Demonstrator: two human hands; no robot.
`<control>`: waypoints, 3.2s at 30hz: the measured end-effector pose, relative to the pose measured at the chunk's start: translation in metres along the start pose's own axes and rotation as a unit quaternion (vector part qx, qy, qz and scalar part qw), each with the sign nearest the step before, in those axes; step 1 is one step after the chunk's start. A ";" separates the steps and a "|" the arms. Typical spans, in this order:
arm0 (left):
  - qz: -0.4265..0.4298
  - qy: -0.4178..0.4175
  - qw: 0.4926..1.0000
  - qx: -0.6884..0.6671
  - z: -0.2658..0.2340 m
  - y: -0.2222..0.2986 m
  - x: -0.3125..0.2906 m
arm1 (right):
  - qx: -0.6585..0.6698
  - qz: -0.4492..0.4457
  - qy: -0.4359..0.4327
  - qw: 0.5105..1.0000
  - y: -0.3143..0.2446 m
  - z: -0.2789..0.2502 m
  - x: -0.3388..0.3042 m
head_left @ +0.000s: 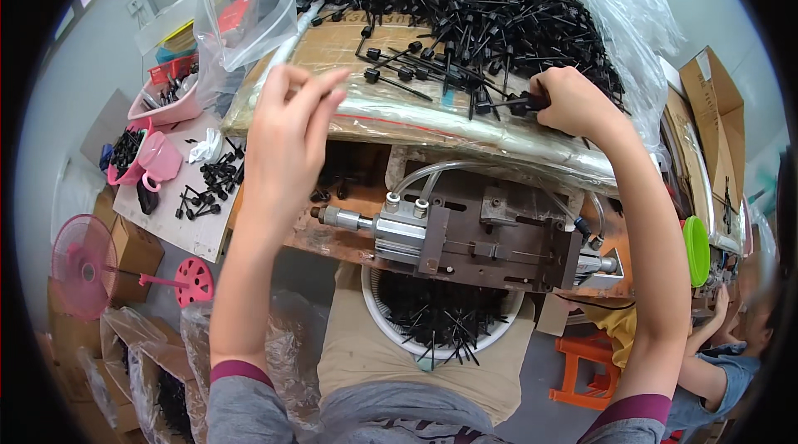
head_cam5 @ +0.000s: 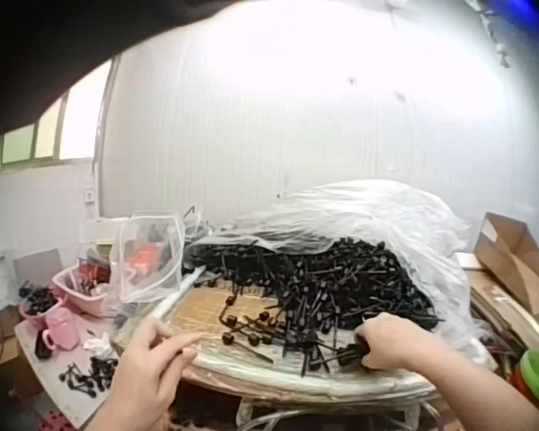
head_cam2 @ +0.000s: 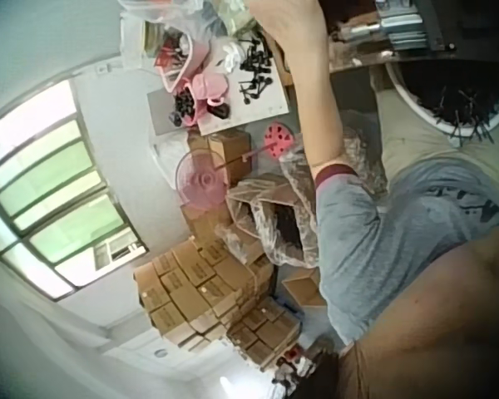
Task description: Assembling small black plastic components using a pneumatic press machine at a workstation.
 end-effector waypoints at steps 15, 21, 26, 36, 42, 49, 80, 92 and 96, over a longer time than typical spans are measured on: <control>0.141 -0.014 0.966 0.215 0.047 -0.056 0.045 | -0.041 -0.090 0.005 0.995 -0.043 0.005 -0.001; 0.117 -0.037 0.990 0.071 0.027 0.016 0.018 | 0.044 -0.098 0.074 0.991 -0.033 -0.006 -0.005; 0.141 -0.037 0.989 -0.013 0.013 0.063 -0.005 | 0.168 -0.020 0.139 0.976 -0.015 -0.037 -0.012; 0.011 -0.076 0.971 -0.225 0.013 0.096 -0.053 | 0.659 0.021 0.182 0.730 -0.021 -0.038 -0.088; -0.120 -0.221 0.870 -0.423 0.049 0.112 -0.099 | 0.827 0.111 0.035 0.550 -0.062 0.037 -0.172; -0.128 -0.232 0.850 -0.455 0.046 0.120 -0.122 | 0.886 0.138 -0.003 0.442 -0.070 0.072 -0.204; -0.027 -0.216 0.917 -0.334 0.058 0.129 -0.145 | 0.755 0.221 0.290 0.544 0.003 0.067 -0.250; 0.093 -0.207 0.971 -0.079 0.097 0.141 -0.158 | 0.597 0.163 0.384 0.685 -0.018 0.042 -0.276; 0.085 -0.220 0.969 -0.080 0.098 0.138 -0.157 | 0.459 0.128 0.435 0.764 -0.025 0.028 -0.283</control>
Point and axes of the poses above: each hand's wrist, its own x-axis towards the middle knuckle, its own z-axis out of the palm, y = z × x, the point moved 8 cm from there along x, towards the middle knuckle, and after that the axes turned 4 degrees about y, right-handed, at the moved point
